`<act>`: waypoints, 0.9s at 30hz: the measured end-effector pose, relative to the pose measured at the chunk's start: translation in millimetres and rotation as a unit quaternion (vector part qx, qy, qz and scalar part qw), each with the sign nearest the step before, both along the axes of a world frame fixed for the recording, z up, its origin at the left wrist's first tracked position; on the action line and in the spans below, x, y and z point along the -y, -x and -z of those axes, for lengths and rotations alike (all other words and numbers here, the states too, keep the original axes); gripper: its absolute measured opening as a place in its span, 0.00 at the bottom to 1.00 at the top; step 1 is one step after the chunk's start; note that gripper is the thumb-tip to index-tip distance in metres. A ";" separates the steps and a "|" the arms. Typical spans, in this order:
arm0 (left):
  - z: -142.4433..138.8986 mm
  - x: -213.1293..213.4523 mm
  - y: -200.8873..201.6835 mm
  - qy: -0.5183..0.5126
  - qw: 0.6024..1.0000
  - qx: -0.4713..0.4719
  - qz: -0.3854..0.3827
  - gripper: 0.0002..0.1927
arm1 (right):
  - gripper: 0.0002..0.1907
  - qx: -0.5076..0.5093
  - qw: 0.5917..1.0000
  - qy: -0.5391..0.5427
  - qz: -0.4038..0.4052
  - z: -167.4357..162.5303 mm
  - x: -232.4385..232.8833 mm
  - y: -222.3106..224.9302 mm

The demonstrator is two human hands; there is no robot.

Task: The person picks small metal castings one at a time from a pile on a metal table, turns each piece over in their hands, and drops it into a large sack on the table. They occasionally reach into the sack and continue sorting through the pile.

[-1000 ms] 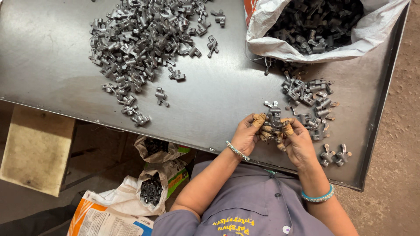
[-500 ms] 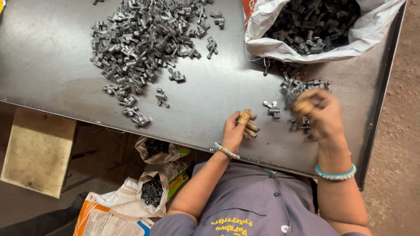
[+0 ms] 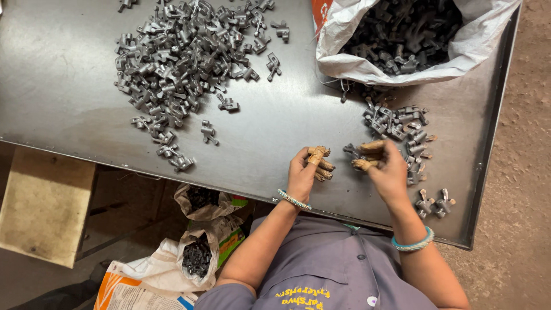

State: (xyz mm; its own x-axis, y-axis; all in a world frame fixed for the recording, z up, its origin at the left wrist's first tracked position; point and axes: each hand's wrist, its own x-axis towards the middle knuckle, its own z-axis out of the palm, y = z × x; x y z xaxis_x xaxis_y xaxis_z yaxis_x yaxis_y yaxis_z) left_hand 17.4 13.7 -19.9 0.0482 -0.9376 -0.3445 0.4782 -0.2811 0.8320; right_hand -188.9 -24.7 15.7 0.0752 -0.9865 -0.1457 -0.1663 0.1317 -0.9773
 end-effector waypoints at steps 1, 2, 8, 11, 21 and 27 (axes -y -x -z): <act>0.0 -0.2 0.3 0.000 1.000 -0.003 0.003 0.11 | 0.19 0.136 0.991 -0.009 -0.005 7.2 -1.1 8.0; 0.4 -0.5 1.0 -0.005 1.000 -0.007 0.003 0.11 | 0.19 0.180 0.981 -0.064 0.012 13.4 -3.1 15.9; 1.6 -2.2 5.3 -0.005 1.000 -0.009 0.007 0.11 | 0.16 0.327 0.917 -0.223 0.038 28.0 -9.3 37.3; -6.6 -0.4 4.6 0.001 1.000 0.002 0.007 0.10 | 0.17 0.302 0.920 -0.251 0.008 18.3 -5.0 38.2; -45.6 59.6 21.3 0.211 0.836 0.503 0.052 0.20 | 0.24 0.230 0.973 -0.012 -0.002 -47.7 63.6 34.9; -34.8 132.8 48.0 0.198 0.728 0.643 0.132 0.41 | 0.30 -0.352 0.909 0.222 0.013 -47.2 61.5 -4.5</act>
State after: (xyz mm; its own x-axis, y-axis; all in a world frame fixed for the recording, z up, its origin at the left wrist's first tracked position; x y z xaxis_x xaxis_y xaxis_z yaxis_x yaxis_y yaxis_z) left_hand -30.6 -119.2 14.9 -0.1074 -0.9861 0.1269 -0.7944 0.1618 0.5854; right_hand -184.5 -86.3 62.9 0.0944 -0.9597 0.2646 -0.7741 -0.2379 -0.5867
